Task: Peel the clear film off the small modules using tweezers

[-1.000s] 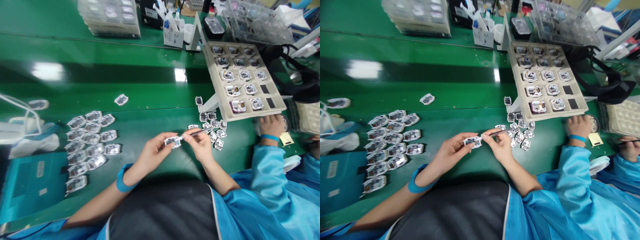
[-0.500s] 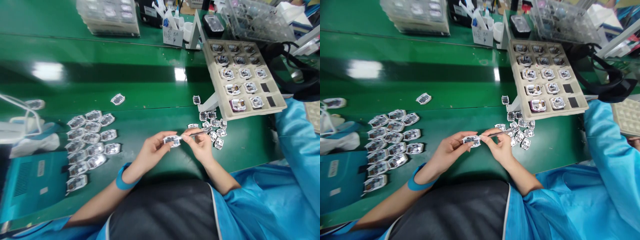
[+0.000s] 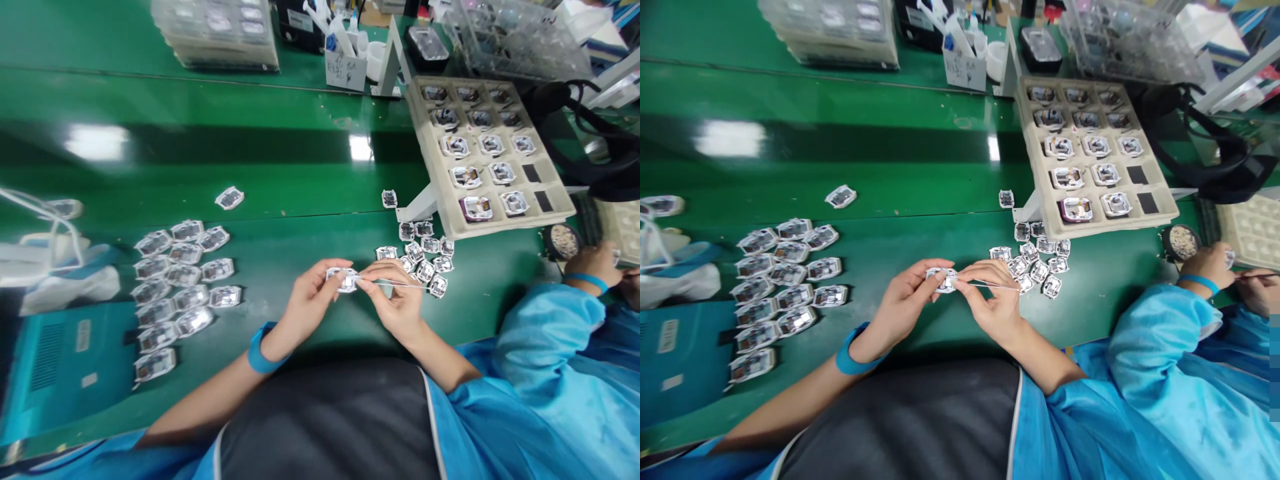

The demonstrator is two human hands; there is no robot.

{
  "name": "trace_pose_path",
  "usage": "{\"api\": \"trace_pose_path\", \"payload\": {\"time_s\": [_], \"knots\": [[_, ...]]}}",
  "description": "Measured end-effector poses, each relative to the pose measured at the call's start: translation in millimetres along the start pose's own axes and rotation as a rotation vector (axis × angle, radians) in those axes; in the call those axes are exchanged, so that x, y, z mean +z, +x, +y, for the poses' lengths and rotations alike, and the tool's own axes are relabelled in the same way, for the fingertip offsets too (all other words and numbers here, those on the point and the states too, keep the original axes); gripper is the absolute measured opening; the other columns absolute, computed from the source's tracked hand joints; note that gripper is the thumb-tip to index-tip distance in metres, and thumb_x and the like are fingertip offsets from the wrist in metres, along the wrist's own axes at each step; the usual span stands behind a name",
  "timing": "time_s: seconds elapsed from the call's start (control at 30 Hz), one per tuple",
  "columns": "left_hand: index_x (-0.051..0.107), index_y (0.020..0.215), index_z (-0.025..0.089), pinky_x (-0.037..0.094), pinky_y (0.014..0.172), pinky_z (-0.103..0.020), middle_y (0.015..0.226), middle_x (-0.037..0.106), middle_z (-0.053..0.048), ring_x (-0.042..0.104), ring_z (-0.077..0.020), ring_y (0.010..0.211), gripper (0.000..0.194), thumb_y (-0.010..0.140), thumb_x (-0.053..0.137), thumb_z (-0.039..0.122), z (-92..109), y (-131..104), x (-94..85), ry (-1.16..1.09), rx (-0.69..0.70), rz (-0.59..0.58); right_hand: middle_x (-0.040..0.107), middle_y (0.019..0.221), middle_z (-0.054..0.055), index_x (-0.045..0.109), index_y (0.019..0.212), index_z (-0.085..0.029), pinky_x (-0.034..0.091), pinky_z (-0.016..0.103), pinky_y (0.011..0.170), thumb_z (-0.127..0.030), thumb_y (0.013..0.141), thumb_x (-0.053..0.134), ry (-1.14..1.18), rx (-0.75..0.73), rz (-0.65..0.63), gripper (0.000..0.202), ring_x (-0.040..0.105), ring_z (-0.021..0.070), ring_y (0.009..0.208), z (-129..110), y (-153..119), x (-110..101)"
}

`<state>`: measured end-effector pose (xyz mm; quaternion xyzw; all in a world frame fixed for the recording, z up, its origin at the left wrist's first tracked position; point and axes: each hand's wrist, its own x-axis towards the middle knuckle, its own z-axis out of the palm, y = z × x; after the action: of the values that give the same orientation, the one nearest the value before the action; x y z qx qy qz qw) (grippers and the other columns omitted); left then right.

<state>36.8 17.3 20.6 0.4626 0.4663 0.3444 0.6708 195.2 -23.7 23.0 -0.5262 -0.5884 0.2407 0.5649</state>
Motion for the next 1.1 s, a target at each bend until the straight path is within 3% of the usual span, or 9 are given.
{"api": "trace_pose_path", "payload": {"time_s": [0.23, 0.7, 0.9, 1.1], "knots": [[0.07, 0.11, 0.016, 0.042, 0.058, -0.023, 0.083, 0.066, -0.002, 0.053, -0.0116, 0.066, 0.038, 0.083, 0.069, 0.043, 7.3, -2.0, -3.1, -0.091, -0.148, -0.083, 0.074, 0.086, 0.003, 0.072, 0.087, -0.025, 0.053, 0.04, 0.084, -0.021, 0.085, 0.072, 0.088, 0.12, 0.018, 0.005, 0.068, 0.0198, 0.085, -0.4, 3.4, -5.5], [0.07, 0.104, 0.013, 0.036, 0.052, -0.023, 0.07, 0.062, -0.001, 0.049, -0.011, 0.059, 0.031, 0.086, 0.065, 0.038, 9.8, -3.9, -2.1, -0.1, -0.126, -0.095, 0.071, 0.08, 0.002, 0.072, 0.08, -0.026, 0.05, 0.039, 0.083, -0.027, 0.082, 0.074, 0.21, 0.247, -0.1, 0.003, 0.064, 0.0203, 0.084, 8.6, 7.0, -2.9], [0.067, 0.109, 0.014, 0.04, 0.056, -0.023, 0.082, 0.065, -0.003, 0.053, -0.0116, 0.065, 0.03, 0.085, 0.064, 0.033, 9.6, -5.0, -4.5, -0.044, -0.092, -0.113, 0.07, 0.083, 0.002, 0.071, 0.083, -0.024, 0.049, 0.038, 0.085, -0.03, 0.082, 0.074, 0.195, 0.312, -0.011, 0.006, 0.064, 0.0199, 0.086, 9.5, 3.7, 0.5], [0.066, 0.112, 0.016, 0.044, 0.058, -0.025, 0.09, 0.068, -0.004, 0.056, -0.0129, 0.067, 0.031, 0.086, 0.061, 0.032, 5.9, -6.3, -5.9, 0.076, -0.036, -0.129, 0.071, 0.082, 0.002, 0.071, 0.081, -0.024, 0.049, 0.036, 0.083, -0.032, 0.081, 0.074, 0.203, 0.339, -0.006, 0.009, 0.065, 0.019, 0.083, 8.2, 5.2, 3.9]]}}
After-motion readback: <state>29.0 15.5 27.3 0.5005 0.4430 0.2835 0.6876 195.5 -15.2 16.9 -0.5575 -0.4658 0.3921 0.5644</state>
